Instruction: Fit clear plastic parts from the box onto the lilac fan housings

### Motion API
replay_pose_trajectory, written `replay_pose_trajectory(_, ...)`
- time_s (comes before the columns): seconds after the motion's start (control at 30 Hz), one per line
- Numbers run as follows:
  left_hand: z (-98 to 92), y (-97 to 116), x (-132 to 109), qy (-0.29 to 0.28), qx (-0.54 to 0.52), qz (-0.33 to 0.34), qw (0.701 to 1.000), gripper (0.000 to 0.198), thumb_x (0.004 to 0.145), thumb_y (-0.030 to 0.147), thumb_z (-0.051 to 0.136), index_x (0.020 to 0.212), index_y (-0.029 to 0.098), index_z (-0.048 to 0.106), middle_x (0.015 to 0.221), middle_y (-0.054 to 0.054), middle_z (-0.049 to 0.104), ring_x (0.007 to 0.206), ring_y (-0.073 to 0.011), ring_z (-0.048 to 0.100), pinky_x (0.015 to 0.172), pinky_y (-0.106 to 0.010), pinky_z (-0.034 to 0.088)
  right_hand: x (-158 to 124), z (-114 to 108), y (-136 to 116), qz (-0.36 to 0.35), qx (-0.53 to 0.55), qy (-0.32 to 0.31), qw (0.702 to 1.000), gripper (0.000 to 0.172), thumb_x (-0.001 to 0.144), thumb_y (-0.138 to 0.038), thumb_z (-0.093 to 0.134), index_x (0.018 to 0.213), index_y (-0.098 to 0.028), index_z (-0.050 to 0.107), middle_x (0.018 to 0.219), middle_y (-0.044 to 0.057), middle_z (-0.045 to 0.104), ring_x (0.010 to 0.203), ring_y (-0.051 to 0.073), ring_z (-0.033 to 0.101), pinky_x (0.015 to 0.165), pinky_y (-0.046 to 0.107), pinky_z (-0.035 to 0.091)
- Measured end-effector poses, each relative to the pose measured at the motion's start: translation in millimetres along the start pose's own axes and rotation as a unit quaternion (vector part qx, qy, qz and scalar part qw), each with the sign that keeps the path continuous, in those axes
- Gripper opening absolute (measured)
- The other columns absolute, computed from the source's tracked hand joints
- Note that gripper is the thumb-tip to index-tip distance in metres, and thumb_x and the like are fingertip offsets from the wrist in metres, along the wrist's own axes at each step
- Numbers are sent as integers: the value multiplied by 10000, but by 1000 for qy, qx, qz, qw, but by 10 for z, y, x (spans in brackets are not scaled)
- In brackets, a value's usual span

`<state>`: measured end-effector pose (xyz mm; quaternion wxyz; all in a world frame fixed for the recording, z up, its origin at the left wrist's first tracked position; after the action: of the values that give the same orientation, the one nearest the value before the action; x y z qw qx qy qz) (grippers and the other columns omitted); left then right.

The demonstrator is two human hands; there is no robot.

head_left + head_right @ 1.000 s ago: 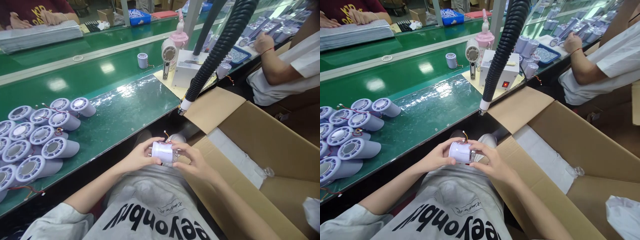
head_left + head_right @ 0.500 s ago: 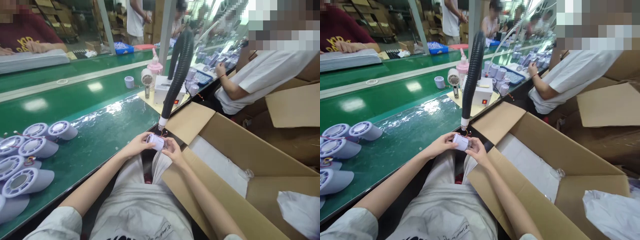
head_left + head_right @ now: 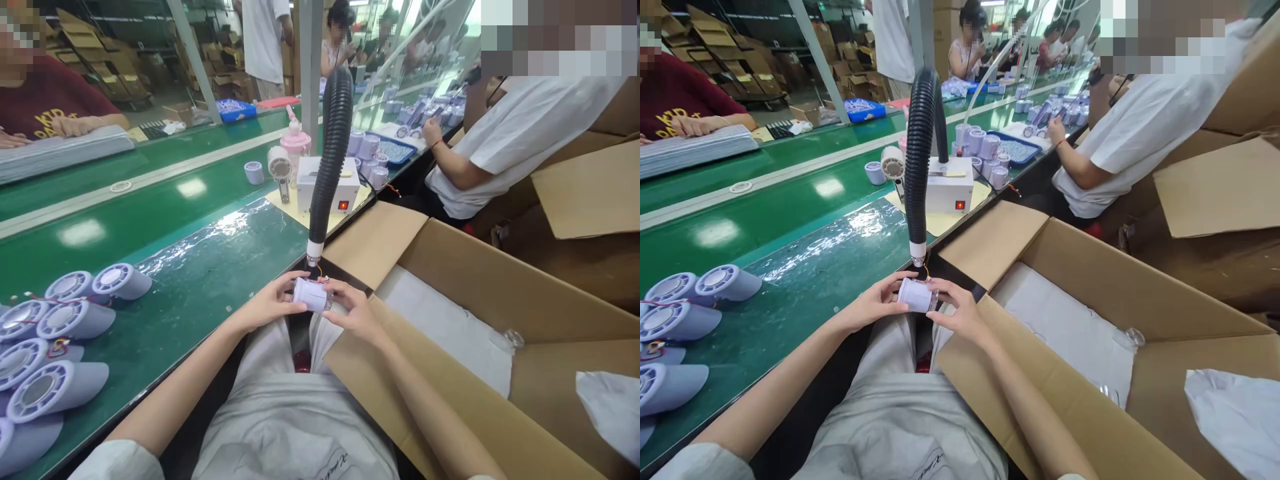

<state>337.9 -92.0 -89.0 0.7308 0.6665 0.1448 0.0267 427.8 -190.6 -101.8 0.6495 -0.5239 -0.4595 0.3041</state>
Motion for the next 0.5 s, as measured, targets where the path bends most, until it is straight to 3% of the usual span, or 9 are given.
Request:
replay_pose_trajectory(0.2, 233, -51, -512, -22, -41, 28, 999, 713, 693, 161, 792, 1326, 289, 489, 1304, -83, 576, 1103, -217, 611, 956, -359, 495, -364, 245, -577, -49, -181, -80, 979, 406, 807, -277, 719, 1189, -255, 582, 1333, 93, 562, 1188, 260, 568, 974, 433, 512)
replay_pose_trajectory(0.5, 333, 186, -806, -21, 17, 92, 995, 711, 684, 128, 797, 1309, 333, 528, 1390, -60, 529, 1278, -264, 505, 1056, -384, 444, -494, 412, -659, 60, -69, -109, 990, 402, 844, -293, 703, 1212, -289, 542, 1226, 43, 593, 1091, 212, 610, 956, 382, 537)
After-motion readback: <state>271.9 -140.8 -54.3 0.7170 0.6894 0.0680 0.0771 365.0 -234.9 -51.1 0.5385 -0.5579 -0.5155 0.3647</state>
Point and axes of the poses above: each hand's wrist, its own x-axis towards the middle knuckle, its own z-axis out of the palm, y = z × x, the point moved 10 cm from there along x, towards the middle knuckle
